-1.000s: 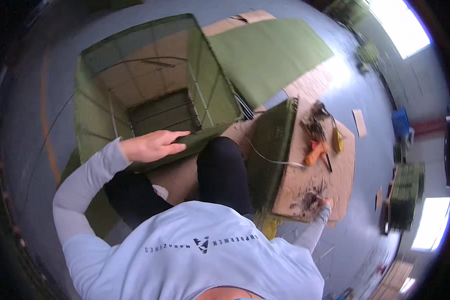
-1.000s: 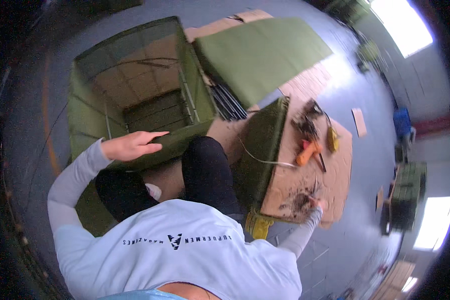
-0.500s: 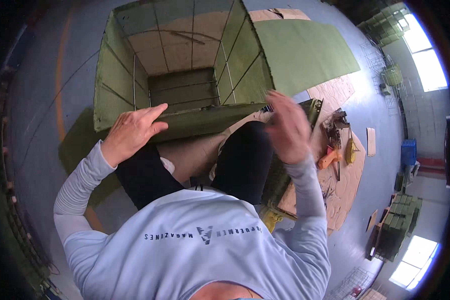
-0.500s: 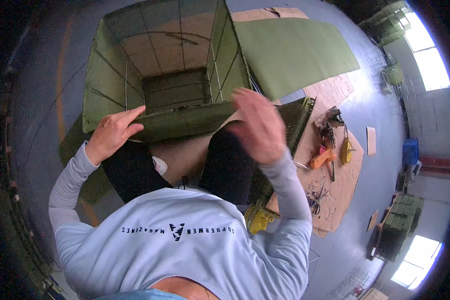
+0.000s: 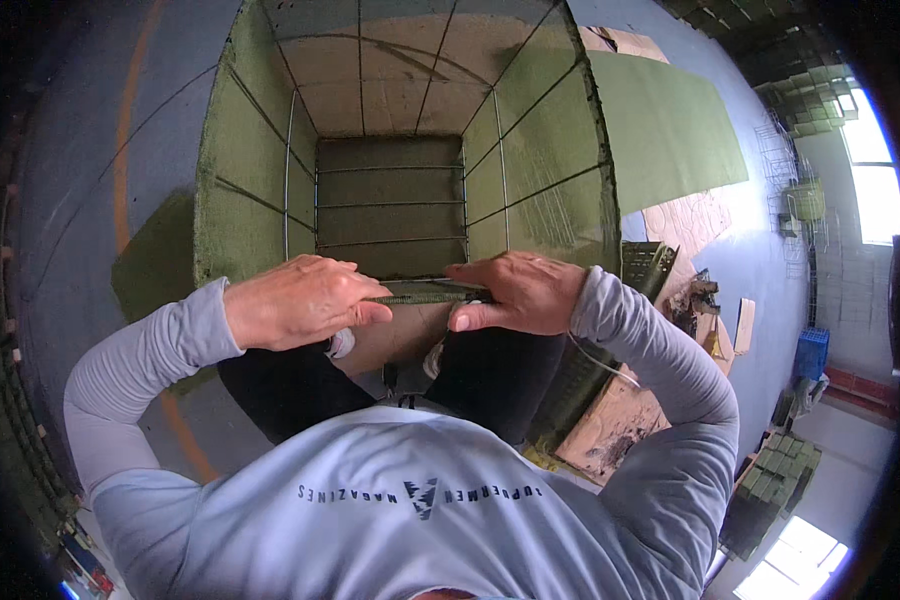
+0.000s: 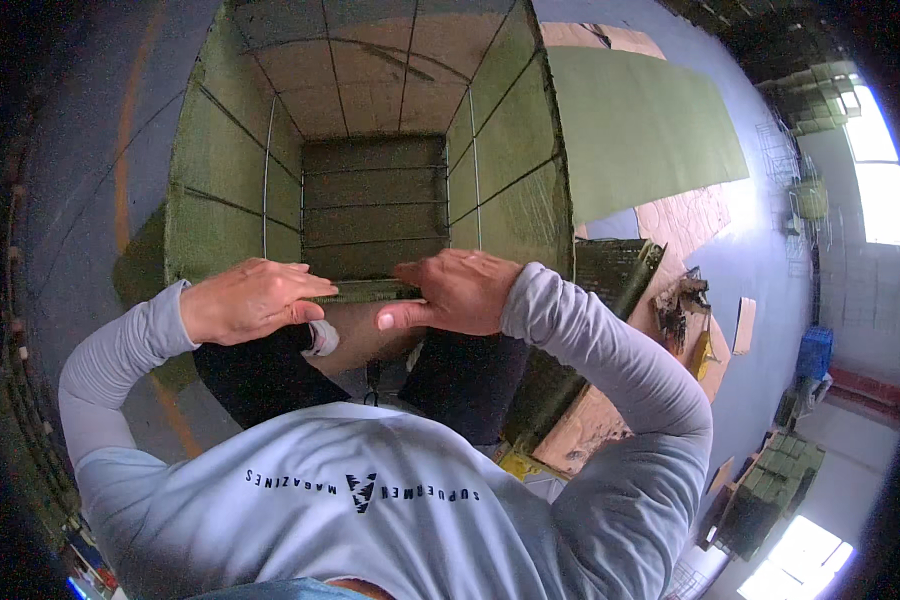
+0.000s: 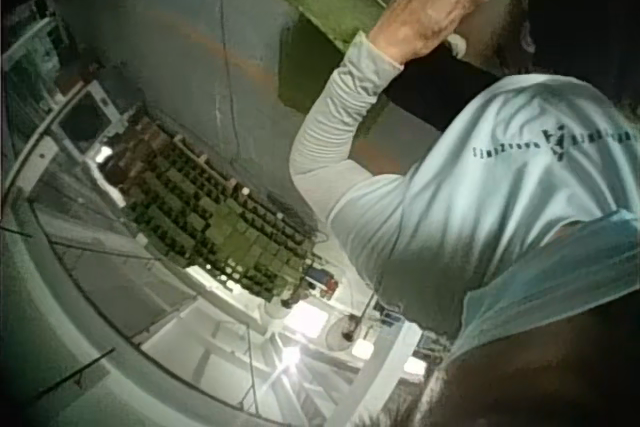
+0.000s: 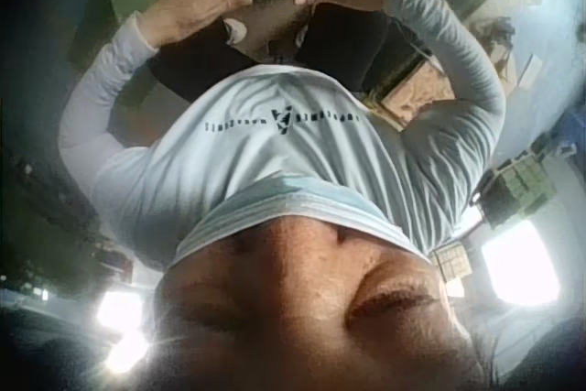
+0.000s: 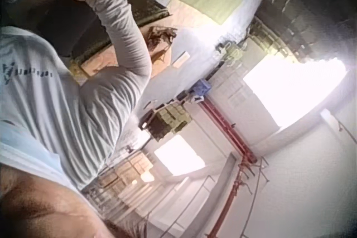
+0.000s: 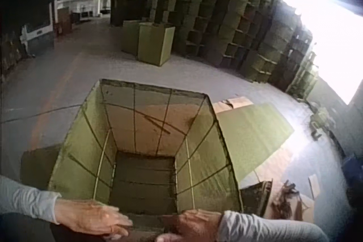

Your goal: Sewing and securing green mesh fabric onto a rectangular wire frame to assemble a basket.

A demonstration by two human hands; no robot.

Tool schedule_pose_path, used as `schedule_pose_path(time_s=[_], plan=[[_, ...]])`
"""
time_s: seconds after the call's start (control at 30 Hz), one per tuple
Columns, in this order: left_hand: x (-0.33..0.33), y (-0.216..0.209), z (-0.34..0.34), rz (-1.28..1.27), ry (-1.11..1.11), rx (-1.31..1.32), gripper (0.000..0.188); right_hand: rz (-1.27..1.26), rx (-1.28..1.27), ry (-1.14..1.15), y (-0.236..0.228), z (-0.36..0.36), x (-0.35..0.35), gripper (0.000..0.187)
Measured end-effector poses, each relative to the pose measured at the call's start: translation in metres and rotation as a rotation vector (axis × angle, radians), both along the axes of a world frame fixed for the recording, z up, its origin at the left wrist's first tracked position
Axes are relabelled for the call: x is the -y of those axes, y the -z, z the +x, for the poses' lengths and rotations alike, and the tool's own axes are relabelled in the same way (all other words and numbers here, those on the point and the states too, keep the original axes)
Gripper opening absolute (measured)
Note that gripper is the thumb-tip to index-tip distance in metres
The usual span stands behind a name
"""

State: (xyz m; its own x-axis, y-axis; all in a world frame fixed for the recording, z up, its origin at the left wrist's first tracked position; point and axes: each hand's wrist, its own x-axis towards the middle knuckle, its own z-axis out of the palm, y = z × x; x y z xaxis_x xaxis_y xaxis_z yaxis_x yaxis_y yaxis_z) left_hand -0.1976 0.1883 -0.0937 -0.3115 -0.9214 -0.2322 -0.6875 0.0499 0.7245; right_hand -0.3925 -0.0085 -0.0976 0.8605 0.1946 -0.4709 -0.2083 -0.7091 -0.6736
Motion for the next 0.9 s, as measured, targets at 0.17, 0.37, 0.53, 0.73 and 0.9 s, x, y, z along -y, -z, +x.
schedule_pose_path(time_s=[0.17, 0.37, 0.53, 0.73, 0.9], plan=[[0.013, 0.002, 0.006, 0.300, 0.010, -0.182, 0.063, 0.251, -0.123, 0.038, 0.010, 0.010, 0.006, 0.105], [0.004, 0.014, 0.022, 0.076, -0.214, -0.245, 0.081, -0.075, 0.191, 0.581, -0.021, 0.027, 0.011, 0.068], [-0.040, -0.010, -0.012, -0.597, -0.246, 0.404, 0.069, -0.428, 0.941, 0.215, -0.027, -0.012, -0.047, 0.053], [-0.019, -0.014, -0.030, -0.079, -0.307, 0.437, 0.065, -0.586, 0.295, 0.085, -0.010, 0.018, -0.058, 0.045], [-0.002, 0.001, -0.009, 0.125, -0.043, 0.022, 0.080, -0.130, 0.019, -0.048, -0.007, 0.036, -0.035, 0.059]])
